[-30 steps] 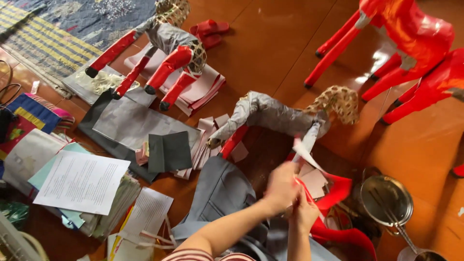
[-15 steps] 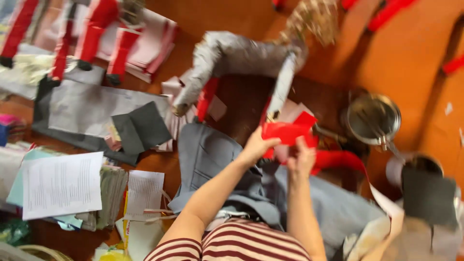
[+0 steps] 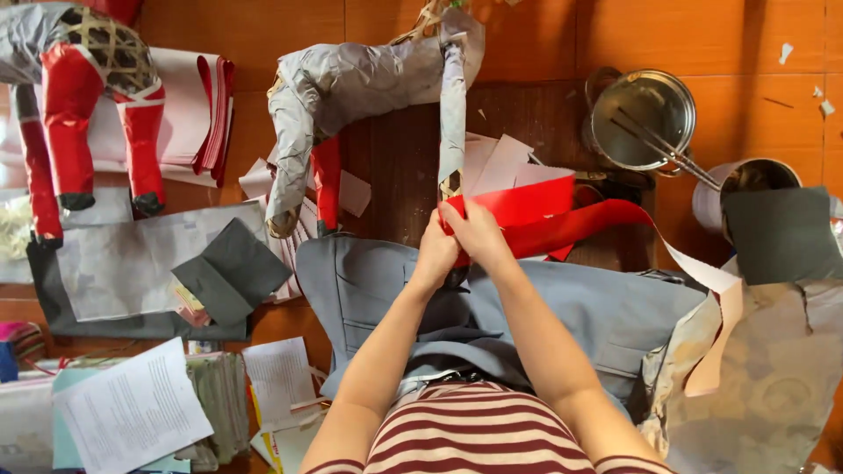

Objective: Decorating a giraffe-shaped figure by applying red and black strips of material to its legs

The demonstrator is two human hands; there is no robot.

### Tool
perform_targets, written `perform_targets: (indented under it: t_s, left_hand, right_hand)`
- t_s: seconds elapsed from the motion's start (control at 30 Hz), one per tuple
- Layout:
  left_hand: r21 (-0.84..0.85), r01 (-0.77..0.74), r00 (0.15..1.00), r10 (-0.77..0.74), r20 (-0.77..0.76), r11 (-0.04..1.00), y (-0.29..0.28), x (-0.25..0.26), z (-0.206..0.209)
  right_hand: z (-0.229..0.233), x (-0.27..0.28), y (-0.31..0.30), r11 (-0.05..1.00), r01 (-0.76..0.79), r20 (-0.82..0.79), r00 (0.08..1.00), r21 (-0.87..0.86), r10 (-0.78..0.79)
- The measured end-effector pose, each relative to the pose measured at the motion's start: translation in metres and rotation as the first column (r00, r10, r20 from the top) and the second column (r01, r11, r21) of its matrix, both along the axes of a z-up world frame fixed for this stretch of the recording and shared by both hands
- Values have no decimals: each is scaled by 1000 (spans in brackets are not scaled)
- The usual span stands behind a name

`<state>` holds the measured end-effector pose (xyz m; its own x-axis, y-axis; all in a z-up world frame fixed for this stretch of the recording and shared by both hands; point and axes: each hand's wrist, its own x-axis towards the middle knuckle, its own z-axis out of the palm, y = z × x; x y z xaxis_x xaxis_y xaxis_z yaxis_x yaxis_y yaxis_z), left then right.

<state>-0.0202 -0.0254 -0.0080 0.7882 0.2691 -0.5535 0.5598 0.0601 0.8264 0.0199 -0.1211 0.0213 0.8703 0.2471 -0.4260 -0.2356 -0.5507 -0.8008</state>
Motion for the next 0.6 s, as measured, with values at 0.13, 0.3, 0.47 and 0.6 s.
perform_targets:
  t_s: [0.13, 0.3, 0.47, 0.6]
  left_hand:
    - [-262, 114, 993, -106, 46, 958, 5, -5, 40]
    - [-222, 239, 956, -189, 225, 945, 9, -13, 47]
    - [-3, 381, 907, -373, 196, 925, 20, -20, 59]
    - [288, -206, 862, 34, 507, 935, 42, 18, 41]
  right_hand:
    - [-24, 15, 12, 905, 321, -423, 887, 280, -184]
    - [-54, 21, 12, 741, 563, -614, 745, 366, -262]
    - [-70, 23, 17, 640, 639, -644, 712, 426, -282]
    - [-13, 15, 24, 527, 671, -672, 704, 522, -231]
